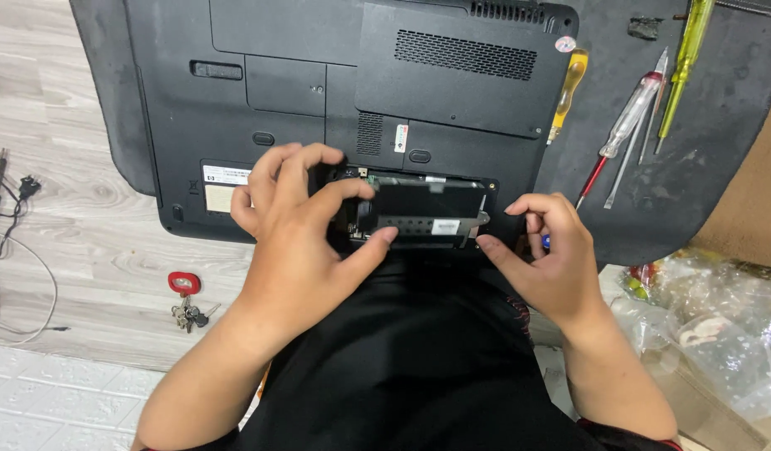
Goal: Disassembling the base of a laptop by removing the battery, hard drive, and internal ribbon cables.
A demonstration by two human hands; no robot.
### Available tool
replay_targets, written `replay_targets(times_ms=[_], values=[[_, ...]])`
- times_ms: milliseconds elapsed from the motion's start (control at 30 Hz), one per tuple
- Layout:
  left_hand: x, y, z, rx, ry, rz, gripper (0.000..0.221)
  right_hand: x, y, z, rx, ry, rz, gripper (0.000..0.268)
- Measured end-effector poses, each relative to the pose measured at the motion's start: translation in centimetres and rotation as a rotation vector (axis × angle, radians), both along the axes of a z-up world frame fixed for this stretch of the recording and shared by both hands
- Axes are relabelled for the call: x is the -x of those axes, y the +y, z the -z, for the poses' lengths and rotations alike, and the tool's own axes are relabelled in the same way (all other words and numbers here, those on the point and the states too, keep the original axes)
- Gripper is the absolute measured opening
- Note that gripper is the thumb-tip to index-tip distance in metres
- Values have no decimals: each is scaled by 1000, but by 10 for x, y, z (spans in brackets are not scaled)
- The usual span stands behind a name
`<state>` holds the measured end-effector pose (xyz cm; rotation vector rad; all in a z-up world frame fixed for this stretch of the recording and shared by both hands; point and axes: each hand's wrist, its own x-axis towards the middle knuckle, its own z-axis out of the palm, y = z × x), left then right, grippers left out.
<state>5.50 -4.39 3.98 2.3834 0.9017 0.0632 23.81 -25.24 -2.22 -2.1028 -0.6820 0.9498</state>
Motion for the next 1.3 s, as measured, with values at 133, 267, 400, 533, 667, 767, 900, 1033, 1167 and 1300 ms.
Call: replay_targets(times_ms=[133,267,400,533,667,767,900,1033,1167,1300], values=[[-2,-3,-2,169,-88,-49,22,2,4,-6,-2,-126,-60,36],[-5,-6,0,322,-131,-78,17,-2,3,-7,-1,-120,-63,31],[-7,0,-10,382,-183,-90,20,-8,1,-15,9,-77,-49,30],[-11,16,-27,554,-302,-221,31,-15,2,-25,-201,-127,-81,35],[-23,36,-43,576,-488,-148,35,-25,23,-58,-350,-233,-247,54],[-38,45,-51,524,-477,-101,35,-29,41,-84,-363,-350,-324,83],[-58,46,-43,748,-537,-130,34,-40,68,-99,-313,-464,-466,95],[-80,45,-25,976,-588,-120,32,-60,74,-88,-282,-559,-647,88],[-93,47,-19,796,-609,40,33,-72,47,-73,-249,-421,-532,84],[-40,62,-14,624,-591,-1,28,-85,-1,-50,-47,-464,-376,85]])
